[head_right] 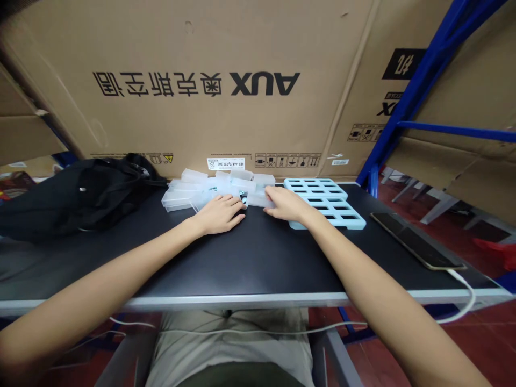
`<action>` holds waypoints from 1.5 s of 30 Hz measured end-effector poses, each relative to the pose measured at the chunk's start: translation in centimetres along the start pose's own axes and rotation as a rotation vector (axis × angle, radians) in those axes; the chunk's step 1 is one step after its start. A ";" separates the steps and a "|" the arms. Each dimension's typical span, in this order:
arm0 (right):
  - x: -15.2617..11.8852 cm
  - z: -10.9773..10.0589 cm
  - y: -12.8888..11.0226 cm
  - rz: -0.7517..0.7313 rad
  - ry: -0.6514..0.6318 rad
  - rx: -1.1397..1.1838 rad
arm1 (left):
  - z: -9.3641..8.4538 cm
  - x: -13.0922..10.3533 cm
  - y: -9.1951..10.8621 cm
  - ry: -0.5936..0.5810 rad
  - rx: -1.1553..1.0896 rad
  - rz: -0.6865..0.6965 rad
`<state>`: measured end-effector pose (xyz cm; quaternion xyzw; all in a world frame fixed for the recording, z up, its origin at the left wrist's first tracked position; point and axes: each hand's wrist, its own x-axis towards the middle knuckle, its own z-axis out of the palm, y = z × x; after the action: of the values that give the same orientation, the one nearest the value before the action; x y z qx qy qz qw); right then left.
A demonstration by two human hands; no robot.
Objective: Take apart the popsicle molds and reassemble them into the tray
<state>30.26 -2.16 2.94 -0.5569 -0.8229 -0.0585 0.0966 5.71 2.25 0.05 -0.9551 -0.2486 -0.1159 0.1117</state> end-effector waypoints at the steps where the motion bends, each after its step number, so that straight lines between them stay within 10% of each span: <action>1: 0.1 0.1 0.0 -0.011 0.001 -0.006 | -0.1 0.0 0.0 -0.001 -0.006 0.013; 21: -0.6 -1.6 -0.6 0.128 0.218 0.137 | -3.1 -2.7 0.7 -0.054 -0.047 0.176; 30: -1.6 -4.5 -3.1 -0.039 0.193 0.319 | -3.3 -6.0 0.2 -0.046 -0.152 0.113; 45: -1.5 -2.8 -6.5 -0.299 0.175 0.361 | -2.2 -6.0 -1.5 0.007 -0.427 0.072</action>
<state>25.04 -6.47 5.40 -0.3956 -0.8817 0.0275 0.2557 -0.52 0.21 0.66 -0.9650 -0.1838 -0.1651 -0.0883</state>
